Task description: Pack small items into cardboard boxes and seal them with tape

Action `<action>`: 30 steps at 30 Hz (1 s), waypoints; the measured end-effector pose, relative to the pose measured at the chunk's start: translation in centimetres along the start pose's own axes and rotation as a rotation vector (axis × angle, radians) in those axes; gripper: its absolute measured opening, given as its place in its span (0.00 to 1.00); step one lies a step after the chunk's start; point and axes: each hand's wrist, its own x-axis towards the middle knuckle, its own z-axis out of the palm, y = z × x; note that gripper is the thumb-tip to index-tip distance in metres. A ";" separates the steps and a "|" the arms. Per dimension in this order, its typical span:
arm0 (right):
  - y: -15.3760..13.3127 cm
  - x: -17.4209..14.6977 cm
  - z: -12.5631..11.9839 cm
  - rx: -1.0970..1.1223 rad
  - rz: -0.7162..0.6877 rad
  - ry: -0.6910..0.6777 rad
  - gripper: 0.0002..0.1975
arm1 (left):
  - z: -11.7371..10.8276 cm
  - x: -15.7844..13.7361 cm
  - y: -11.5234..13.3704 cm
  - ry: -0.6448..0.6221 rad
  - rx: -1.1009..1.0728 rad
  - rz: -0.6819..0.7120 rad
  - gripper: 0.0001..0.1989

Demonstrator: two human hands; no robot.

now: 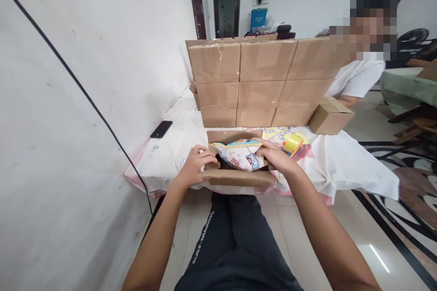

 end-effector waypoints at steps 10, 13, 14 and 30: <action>2.3 1.7 -0.1 0.388 0.094 0.147 0.14 | -1.1 2.4 0.1 -0.213 0.079 0.087 0.18; 2.6 1.6 0.0 0.396 0.094 0.205 0.14 | -1.2 3.7 0.2 -0.244 0.118 0.160 0.18; 2.8 1.6 0.0 0.403 0.096 0.237 0.13 | -0.9 3.7 -0.2 -0.196 0.094 0.159 0.18; 3.4 0.9 1.0 0.322 0.052 0.117 0.14 | 6.0 -1.6 -1.2 0.770 -0.177 -0.507 0.36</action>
